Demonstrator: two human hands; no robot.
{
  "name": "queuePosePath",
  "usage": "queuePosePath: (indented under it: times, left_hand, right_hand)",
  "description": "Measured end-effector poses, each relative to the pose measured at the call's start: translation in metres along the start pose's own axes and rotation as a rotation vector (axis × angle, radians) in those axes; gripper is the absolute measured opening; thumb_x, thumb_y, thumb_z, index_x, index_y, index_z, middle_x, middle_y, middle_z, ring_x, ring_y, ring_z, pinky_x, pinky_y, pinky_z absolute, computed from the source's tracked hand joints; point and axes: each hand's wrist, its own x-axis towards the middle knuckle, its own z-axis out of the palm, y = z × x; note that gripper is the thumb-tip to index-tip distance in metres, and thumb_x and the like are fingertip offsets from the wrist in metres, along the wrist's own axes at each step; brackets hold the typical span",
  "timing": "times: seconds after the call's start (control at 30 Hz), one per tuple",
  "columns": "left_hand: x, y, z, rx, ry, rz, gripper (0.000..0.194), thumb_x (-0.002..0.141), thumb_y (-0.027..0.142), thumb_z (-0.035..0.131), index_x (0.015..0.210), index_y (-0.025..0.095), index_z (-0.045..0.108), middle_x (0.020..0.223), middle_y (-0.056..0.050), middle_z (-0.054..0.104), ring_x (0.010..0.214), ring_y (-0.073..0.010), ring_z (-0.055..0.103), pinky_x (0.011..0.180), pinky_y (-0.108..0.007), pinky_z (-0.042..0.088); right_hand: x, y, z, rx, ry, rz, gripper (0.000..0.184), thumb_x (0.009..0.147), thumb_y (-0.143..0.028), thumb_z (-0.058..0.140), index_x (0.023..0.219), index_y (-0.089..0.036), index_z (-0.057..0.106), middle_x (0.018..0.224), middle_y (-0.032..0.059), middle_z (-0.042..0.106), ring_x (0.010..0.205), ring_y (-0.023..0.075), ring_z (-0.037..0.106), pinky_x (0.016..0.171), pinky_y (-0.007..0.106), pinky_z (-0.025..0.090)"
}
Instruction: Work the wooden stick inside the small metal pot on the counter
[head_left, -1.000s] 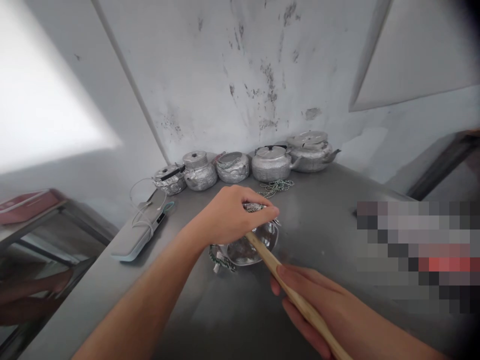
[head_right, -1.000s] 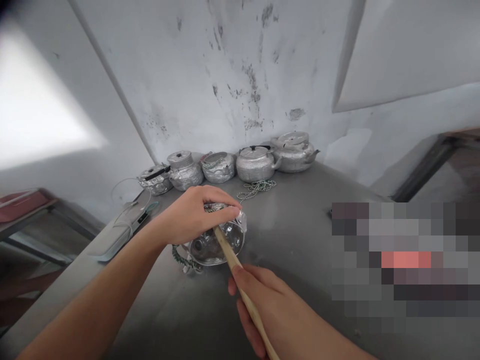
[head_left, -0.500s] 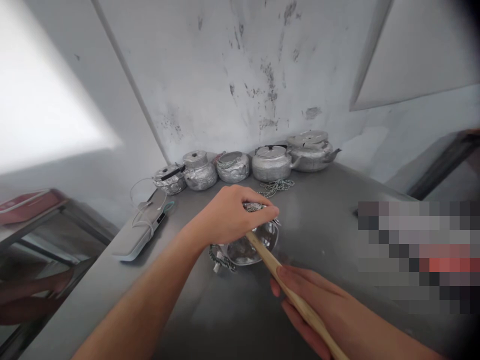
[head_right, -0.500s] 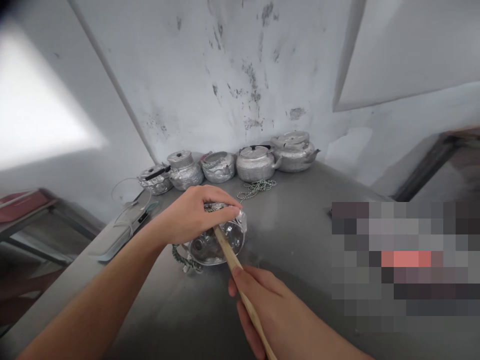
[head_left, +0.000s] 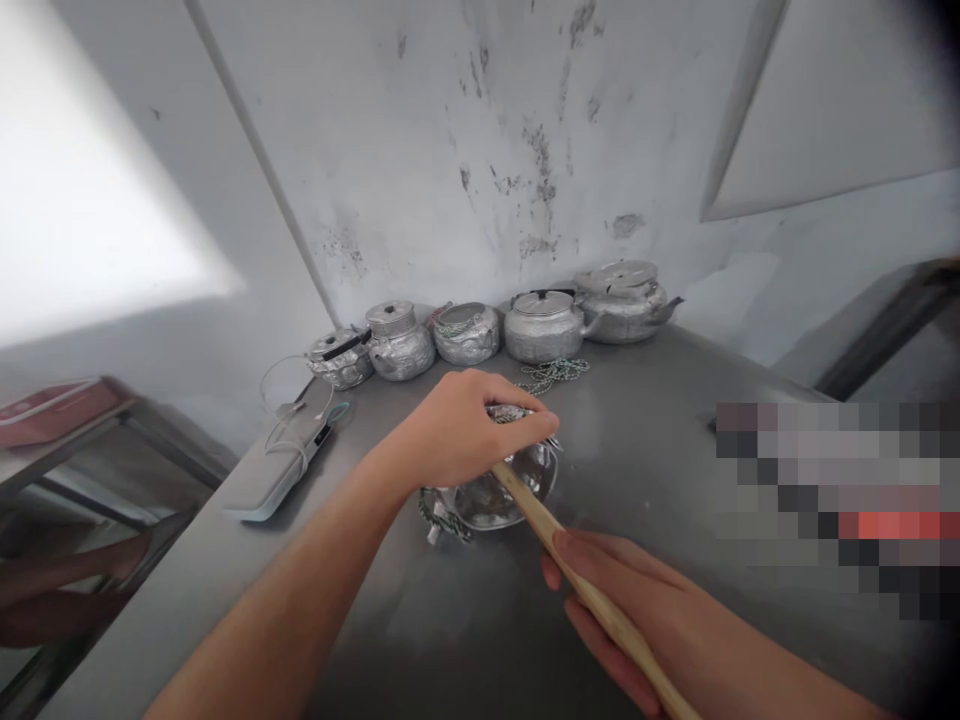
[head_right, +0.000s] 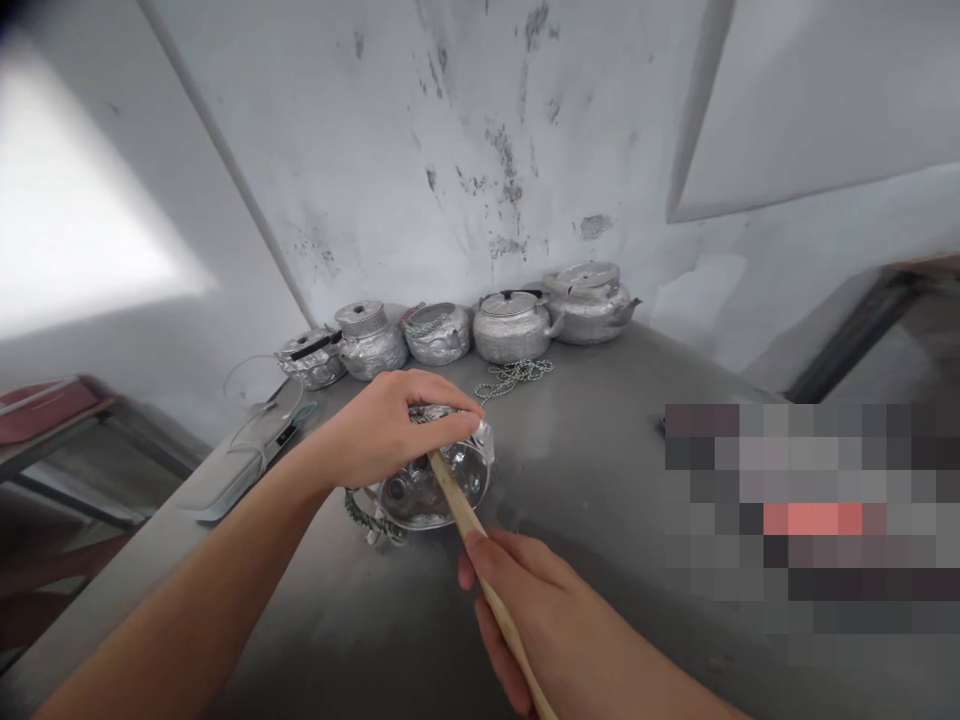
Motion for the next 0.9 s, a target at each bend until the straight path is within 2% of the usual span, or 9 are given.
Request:
queuePosePath:
  times: [0.17,0.53,0.7,0.9]
  left_hand:
    - [0.0012,0.0002,0.0007,0.009,-0.003,-0.010,0.032,0.094,0.051,0.060,0.106,0.029,0.081,0.111,0.000,0.076,0.098,-0.0236,0.068,0.089,-0.032,0.051]
    - [0.0002,-0.0002,0.0001,0.010,-0.004,-0.008,0.033,0.094,0.052,0.060,0.107,0.029,0.081,0.116,0.000,0.074,0.096,-0.0229,0.068,0.086,-0.031,0.051]
    - [0.0008,-0.0013,0.0004,0.010,0.001,-0.001,0.032,0.094,0.052,0.060,0.106,0.030,0.081,0.112,0.000,0.075,0.097,-0.0230,0.068,0.085,-0.031,0.051]
    - [0.0008,-0.0015,0.0003,0.005,-0.004,-0.001,0.032,0.095,0.052,0.060,0.106,0.030,0.081,0.115,0.001,0.075,0.098,-0.0228,0.068,0.087,-0.031,0.051]
  right_hand:
    - [-0.0012,-0.0001,0.0003,0.003,0.009,0.002,0.043,0.101,-0.059,0.033,0.090,-0.027,0.059,0.051,-0.0054,0.043,0.043,0.0127,0.037,0.040,0.021,0.029]
    - [0.0024,0.0022,-0.0004,0.000,-0.002,-0.017,0.042,0.101,-0.058,0.033,0.089,-0.027,0.058,0.050,-0.0050,0.043,0.044,0.0136,0.038,0.041,0.022,0.031]
    - [0.0033,0.0050,0.0003,-0.026,0.018,-0.053,0.042,0.102,-0.057,0.032,0.088,-0.027,0.058,0.048,-0.0048,0.044,0.043,0.0137,0.038,0.041,0.022,0.029]
    - [0.0030,0.0048,0.0021,-0.025,0.029,-0.027,0.043,0.102,-0.055,0.030,0.090,-0.026,0.059,0.051,-0.0051,0.044,0.044,0.0125,0.037,0.040,0.021,0.029]
